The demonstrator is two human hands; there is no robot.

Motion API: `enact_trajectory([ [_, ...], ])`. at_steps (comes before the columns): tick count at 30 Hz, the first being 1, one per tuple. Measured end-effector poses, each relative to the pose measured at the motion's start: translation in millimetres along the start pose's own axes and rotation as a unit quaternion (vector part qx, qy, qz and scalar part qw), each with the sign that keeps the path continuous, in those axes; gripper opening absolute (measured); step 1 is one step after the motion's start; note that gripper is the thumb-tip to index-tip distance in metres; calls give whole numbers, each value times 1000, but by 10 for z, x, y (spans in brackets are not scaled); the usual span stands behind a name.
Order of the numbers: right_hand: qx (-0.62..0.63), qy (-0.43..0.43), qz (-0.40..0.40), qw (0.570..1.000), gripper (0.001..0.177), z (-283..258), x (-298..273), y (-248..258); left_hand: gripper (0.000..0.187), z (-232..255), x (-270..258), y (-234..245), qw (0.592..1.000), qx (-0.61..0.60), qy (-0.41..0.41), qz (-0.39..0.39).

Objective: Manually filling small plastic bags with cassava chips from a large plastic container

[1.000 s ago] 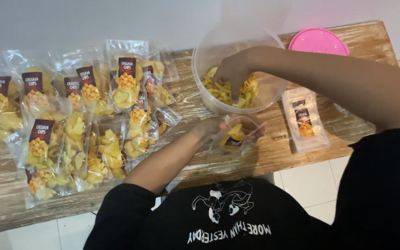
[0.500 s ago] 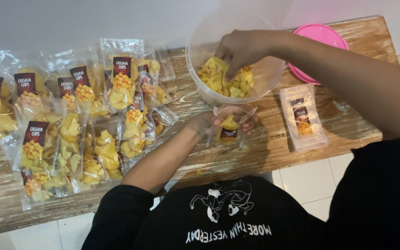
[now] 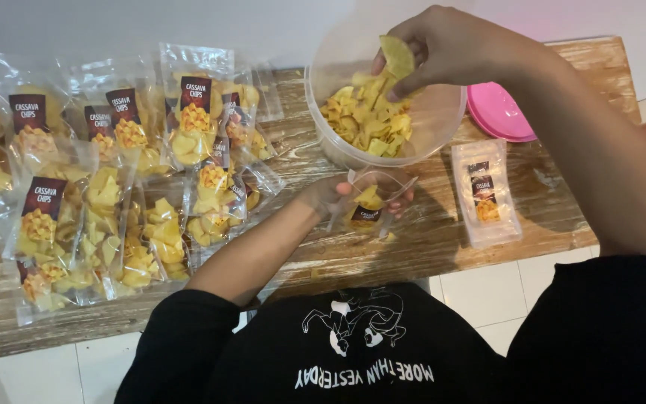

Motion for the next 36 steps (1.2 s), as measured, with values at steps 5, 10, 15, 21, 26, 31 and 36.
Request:
enact_trajectory([
  [5, 27, -31, 28, 999, 27, 2, -99, 17, 94, 38, 29, -51, 1000, -9, 5, 6],
  [10, 28, -93, 52, 994, 30, -114, -323, 92, 92, -34, 12, 23, 1000, -15, 9, -6],
  [15, 56, -88, 106, 989, 27, -367, -603, 110, 85, -222, -16, 144, 993, -110, 7, -53],
  [21, 46, -97, 53, 993, 29, -661, -804, -30, 90, -183, -16, 200, 1000, 21, -18, -5],
  [26, -50, -86, 10, 995, 15, -684, -898, -84, 87, -510, -111, 428, 997, -80, 19, -3],
  [31, -148, -96, -76, 981, 25, -856, -862, -320, 95, -651, -134, 571, 995, -80, 34, 49],
  [36, -217, -57, -133, 965, 23, -887, -721, -598, 83, -338, -19, 178, 998, -45, 26, -32],
])
Point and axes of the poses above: each hand's wrist, its own x-axis towards the middle knuckle, its own y-axis out of the back of the hand, z = x × y, the point moved 5 cm from there along x, towards the middle knuckle, and after that the axes turned 13 degrees about y, right-handed, at the moved point
